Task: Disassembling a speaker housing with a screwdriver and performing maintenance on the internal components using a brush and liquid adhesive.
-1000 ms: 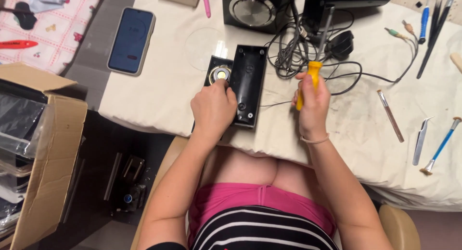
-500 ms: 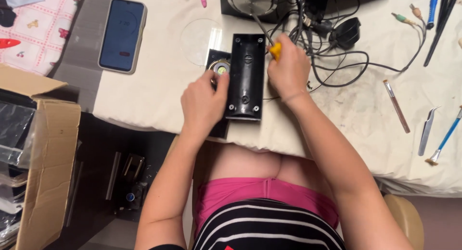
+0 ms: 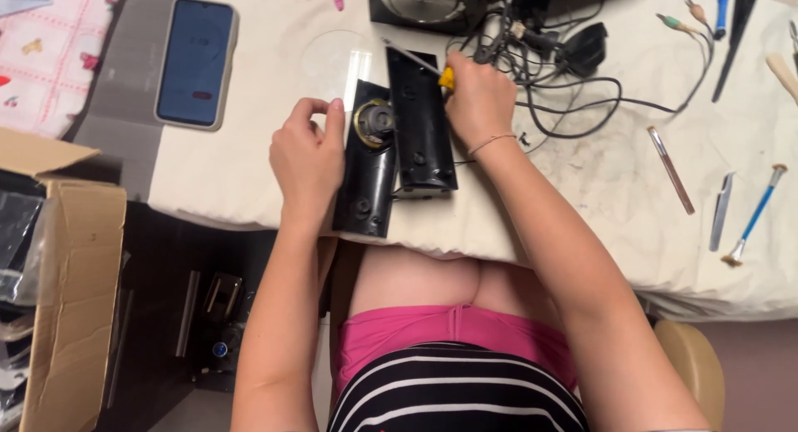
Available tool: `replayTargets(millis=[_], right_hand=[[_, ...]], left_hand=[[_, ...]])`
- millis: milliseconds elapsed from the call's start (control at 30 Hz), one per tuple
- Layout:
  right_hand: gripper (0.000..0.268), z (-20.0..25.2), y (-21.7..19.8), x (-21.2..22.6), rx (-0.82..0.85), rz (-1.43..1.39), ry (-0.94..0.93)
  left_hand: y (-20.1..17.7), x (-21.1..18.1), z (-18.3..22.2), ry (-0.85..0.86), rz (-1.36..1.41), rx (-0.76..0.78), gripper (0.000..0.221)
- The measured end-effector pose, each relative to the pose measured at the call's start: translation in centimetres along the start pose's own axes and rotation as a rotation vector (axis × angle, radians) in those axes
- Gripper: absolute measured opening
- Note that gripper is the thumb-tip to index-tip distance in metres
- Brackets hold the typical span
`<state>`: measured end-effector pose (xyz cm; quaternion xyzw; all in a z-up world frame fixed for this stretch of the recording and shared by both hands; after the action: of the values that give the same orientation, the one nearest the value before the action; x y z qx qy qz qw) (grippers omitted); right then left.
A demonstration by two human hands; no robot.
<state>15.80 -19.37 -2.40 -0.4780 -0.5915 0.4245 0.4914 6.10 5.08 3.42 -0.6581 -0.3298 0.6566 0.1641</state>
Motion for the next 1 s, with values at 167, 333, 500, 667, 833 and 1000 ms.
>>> replayTargets(millis=[167, 333, 500, 667, 833, 1000], right_hand=[[0.033, 1.2, 0.5, -0.9, -0.061, -0.087, -0.025], [0.021, 4.1, -4.4, -2.1, -0.107, -0.556, -0.005], [0.020, 8.1, -9.7, -11.5, -0.745, -0.930, 0.134], [0.041, 10.3, -7.9, -17.2, -0.789, -0.776, 0.166], [0.041, 10.2, -6.4, -18.3, -0.811, -0.878, 0.158], [0.040, 10.2, -5.8, -18.9, -0.787, -1.014, 0.191]], left_hand=[[0.1, -0.2, 0.2, 0.058, 0.009, -0.034, 0.033], [1.1, -3.1, 1.9, 0.293, 0.016, -0.153, 0.017], [6.3, -12.3, 8.2, 1.085, -0.115, -0.156, 0.018], [19.0, -14.4, 5.6, 1.062, -0.322, 0.089, 0.015], [26.5, -13.9, 4.5, 1.105, -0.677, 0.081, 0.021], [26.7, -13.9, 5.0, 1.214, -0.665, 0.309, 0.010]])
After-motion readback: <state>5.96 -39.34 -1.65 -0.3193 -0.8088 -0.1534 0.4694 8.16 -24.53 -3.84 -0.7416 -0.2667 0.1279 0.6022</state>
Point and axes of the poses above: each hand's wrist, its own z-axis away from the middle knuckle, its own y-axis out of the palm, x = y × z, the point moved 5 cm from there along -z, towards the middle knuckle, and after that the axes turned 7 degrees about y, right-handed, at the moved point
